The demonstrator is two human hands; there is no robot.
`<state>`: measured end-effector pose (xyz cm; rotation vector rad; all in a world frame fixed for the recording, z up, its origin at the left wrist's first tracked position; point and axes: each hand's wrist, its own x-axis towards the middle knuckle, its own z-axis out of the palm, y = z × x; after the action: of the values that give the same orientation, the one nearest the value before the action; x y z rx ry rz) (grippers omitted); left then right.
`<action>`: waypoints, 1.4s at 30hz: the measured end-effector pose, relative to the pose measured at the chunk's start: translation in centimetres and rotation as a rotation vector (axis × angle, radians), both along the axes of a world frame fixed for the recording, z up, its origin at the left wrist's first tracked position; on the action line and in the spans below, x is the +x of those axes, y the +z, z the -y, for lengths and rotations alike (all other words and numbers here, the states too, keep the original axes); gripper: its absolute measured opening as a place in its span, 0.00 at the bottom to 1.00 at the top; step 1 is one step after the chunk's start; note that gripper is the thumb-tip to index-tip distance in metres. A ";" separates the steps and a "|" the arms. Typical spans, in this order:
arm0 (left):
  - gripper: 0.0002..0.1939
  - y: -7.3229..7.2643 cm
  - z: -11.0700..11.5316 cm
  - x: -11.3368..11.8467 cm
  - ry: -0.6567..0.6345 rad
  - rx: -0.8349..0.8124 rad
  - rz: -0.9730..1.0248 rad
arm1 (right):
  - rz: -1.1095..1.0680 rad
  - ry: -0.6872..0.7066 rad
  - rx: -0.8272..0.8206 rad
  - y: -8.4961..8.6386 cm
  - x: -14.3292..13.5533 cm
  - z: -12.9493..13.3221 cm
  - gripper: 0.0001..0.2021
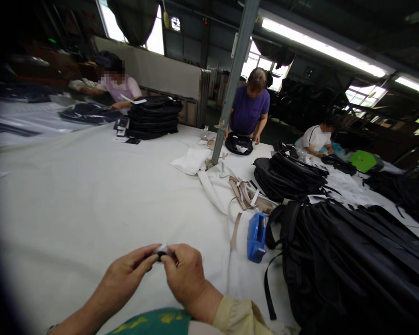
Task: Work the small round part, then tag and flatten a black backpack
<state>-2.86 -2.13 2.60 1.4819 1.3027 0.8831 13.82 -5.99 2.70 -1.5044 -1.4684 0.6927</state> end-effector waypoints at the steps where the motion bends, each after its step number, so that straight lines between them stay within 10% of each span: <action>1: 0.21 -0.3 0.1 0.1 -0.029 0.012 0.006 | -0.071 -0.028 -0.046 -0.6 -0.1 -0.1 0.07; 4: 0.36 -1.0 0.7 0.5 -0.043 0.107 0.044 | -0.208 -0.084 -0.149 -1.6 -0.6 -0.3 0.06; 10: 0.23 -1.9 0.5 0.6 0.086 0.158 0.036 | -0.240 0.081 -0.170 -2.5 -0.2 -0.5 0.07; 19: 0.36 -5.0 0.8 -3.2 0.230 -0.360 0.200 | 0.093 -0.174 -0.465 -13.1 7.8 -2.1 0.14; 24: 0.41 -4.7 1.6 -3.3 0.278 -0.494 0.236 | 0.188 -0.165 -0.572 -16.8 6.4 -2.8 0.32; 28: 0.34 -5.9 2.1 -3.6 0.229 -0.512 0.286 | 0.180 -0.210 -0.601 -18.2 5.2 -3.3 0.24; 32: 0.31 -5.8 2.0 -3.6 0.225 -0.538 0.392 | 0.062 -0.123 -0.554 -16.4 4.4 -3.4 0.19; 38: 0.30 -3.2 1.0 -2.0 0.126 -0.493 0.456 | -0.846 0.192 -0.312 -7.6 2.0 -2.5 0.28; 42: 0.29 -2.5 0.3 -1.0 -0.022 -0.429 0.460 | -0.956 0.251 -0.204 -3.3 1.0 -1.7 0.27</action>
<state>-3.90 -2.39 0.11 0.8910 1.0443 0.8077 14.82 -4.27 -0.57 -0.8837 -0.8448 1.4906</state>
